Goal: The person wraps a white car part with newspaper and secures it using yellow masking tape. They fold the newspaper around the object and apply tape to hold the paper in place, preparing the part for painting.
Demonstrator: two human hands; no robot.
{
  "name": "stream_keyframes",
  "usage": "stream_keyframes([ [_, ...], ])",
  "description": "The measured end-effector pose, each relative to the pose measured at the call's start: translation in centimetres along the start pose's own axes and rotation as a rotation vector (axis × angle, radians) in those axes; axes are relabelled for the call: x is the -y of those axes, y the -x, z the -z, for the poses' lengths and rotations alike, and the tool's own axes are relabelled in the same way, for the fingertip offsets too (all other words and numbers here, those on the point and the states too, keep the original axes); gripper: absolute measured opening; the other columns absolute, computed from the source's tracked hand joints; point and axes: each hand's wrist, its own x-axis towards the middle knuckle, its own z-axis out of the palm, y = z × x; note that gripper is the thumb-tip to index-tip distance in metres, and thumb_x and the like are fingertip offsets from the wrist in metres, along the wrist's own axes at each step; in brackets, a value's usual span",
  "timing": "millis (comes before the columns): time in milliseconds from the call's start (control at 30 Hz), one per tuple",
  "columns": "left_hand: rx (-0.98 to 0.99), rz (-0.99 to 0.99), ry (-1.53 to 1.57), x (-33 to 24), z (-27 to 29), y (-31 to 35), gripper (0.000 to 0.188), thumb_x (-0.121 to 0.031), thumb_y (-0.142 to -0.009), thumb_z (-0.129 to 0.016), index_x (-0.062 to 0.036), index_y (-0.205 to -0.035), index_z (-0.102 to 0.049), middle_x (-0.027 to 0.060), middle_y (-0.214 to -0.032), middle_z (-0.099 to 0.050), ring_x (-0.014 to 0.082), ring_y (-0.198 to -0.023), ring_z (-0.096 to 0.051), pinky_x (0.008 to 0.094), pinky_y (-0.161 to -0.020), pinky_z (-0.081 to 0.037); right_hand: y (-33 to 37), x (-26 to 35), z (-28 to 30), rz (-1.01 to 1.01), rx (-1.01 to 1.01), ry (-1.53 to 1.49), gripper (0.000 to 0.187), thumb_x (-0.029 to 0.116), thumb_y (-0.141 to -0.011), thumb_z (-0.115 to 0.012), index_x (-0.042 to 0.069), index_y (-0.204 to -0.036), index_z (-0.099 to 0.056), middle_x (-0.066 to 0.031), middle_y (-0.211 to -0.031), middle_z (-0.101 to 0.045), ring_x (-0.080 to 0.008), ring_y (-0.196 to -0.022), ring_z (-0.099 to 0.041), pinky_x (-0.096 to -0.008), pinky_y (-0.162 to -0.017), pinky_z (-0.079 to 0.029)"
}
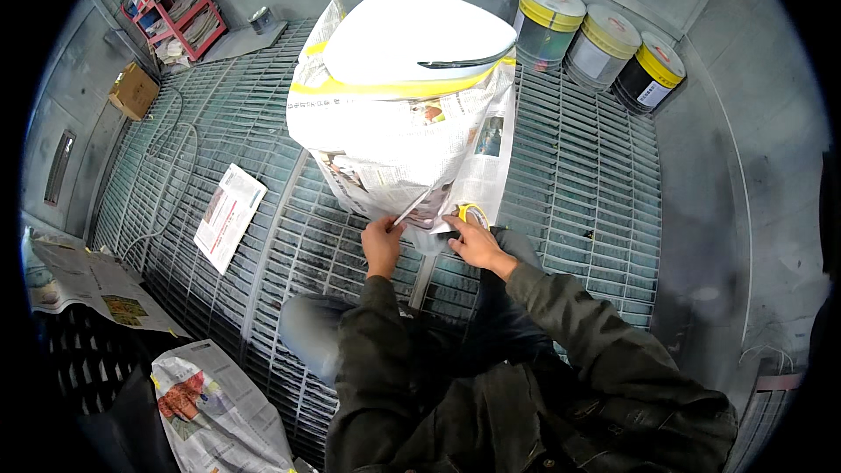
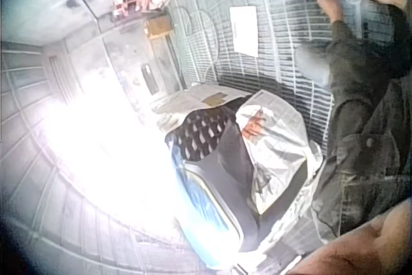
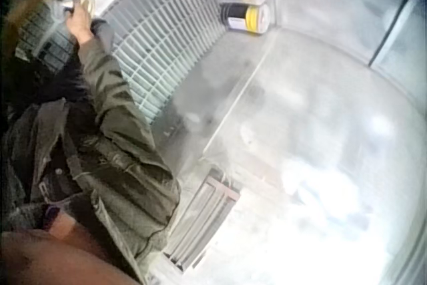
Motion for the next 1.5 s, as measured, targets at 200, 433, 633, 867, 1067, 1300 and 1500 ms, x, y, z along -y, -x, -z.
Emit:
stream_keyframes([
  [200, -0.499, -0.197, -0.16, 1.1, -1.4, -0.1, 0.019, -0.013, -0.083, -0.08, -0.001, -0.087, -0.065, 0.0088, -0.073, -0.064, 0.0251, -0.067, -0.061, 0.0386, -0.067, -0.049, 1.1, 1.9, 1.0, -0.05, -0.109, -0.007, 0.034, 0.018, -0.09, -0.067, 0.015, -0.124, -0.069, -0.0168, -0.104, -0.067, -0.0366, -0.093, -0.067, -0.0436, -0.084, -0.053],
  [433, -0.344, 0.232, 0.959, -0.1, -5.2, 0.6, 0.006, -0.004, -0.092, -0.065, -0.002, -0.093, -0.059, 0.0076, -0.092, -0.067, 0.0157, -0.075, -0.065, 0.0315, -0.067, -0.053, 1.0, 6.4, 3.3, 0.023, 0.042, -0.253, 0.045, 0.018, -0.096, -0.051, 0.009, -0.14, -0.054, -0.0084, -0.071, -0.059, -0.0228, -0.065, -0.06, -0.0354, -0.065, -0.047],
  [633, -0.126, 0.131, 0.973, 0.3, -3.5, 2.0, 0.011, -0.005, -0.096, -0.057, 0.0008, -0.092, -0.066, 0.0091, -0.102, -0.07, 0.0176, -0.093, -0.068, 0.0304, -0.086, -0.052, -0.6, 8.2, 3.1, 0.119, 0.134, -0.385, 0.039, 0.005, -0.095, -0.052, 0.003, -0.132, -0.04, -0.0062, -0.078, -0.063, -0.016, -0.072, -0.058, -0.0312, -0.071, -0.047],
  [867, 0.196, 0.146, 0.92, -1.0, 0.9, 2.8, 0.017, -0.01, -0.093, -0.071, 0.0034, -0.103, -0.075, 0.0069, -0.1, -0.074, 0.0124, -0.092, -0.066, 0.0272, -0.088, -0.05, -1.6, 8.9, 1.5, 0.064, 0.173, -0.433, 0.032, 0.008, -0.101, -0.06, 0.005, -0.129, -0.044, -0.0059, -0.086, -0.071, -0.0118, -0.076, -0.059, -0.0277, -0.072, -0.046],
  [1067, 0.23, 0.104, 0.876, 2.3, -0.1, 1.6, 0.019, -0.014, -0.098, -0.069, 0.0038, -0.105, -0.074, 0.0035, -0.096, -0.072, 0.0098, -0.085, -0.062, 0.0258, -0.078, -0.051, -1.3, 11.1, 1.4, 0.052, 0.195, -0.289, 0.03, 0.018, -0.102, -0.061, 0.005, -0.127, -0.051, -0.0055, -0.075, -0.071, -0.0136, -0.06, -0.063, -0.0309, -0.058, -0.049],
  [1300, -0.053, 0.223, 1.145, 3.1, -1.4, 0.5, 0.018, -0.014, -0.107, -0.052, 0.0032, -0.112, -0.052, 0.0194, -0.105, -0.07, 0.0285, -0.093, -0.074, 0.0395, -0.082, -0.063, -1.1, 10.8, 5.7, -0.111, 0.318, 0.165, 0.031, 0.029, -0.104, -0.055, 0.005, -0.121, -0.065, -0.0059, -0.059, -0.068, -0.0179, -0.054, -0.069, -0.0346, -0.056, -0.053],
  [1500, -0.183, 0.165, 0.941, 2.9, -2.1, -1.7, 0.024, -0.02, -0.107, -0.054, 0.0038, -0.111, -0.058, 0.0146, -0.094, -0.072, 0.0232, -0.083, -0.075, 0.031, -0.07, -0.06, -3.3, 8.4, 5.2, 0.038, 0.051, 0.391, 0.022, 0.028, -0.096, -0.063, 0.011, -0.097, -0.076, -0.0154, -0.071, -0.071, -0.037, -0.069, -0.069, -0.0489, -0.066, -0.054],
])
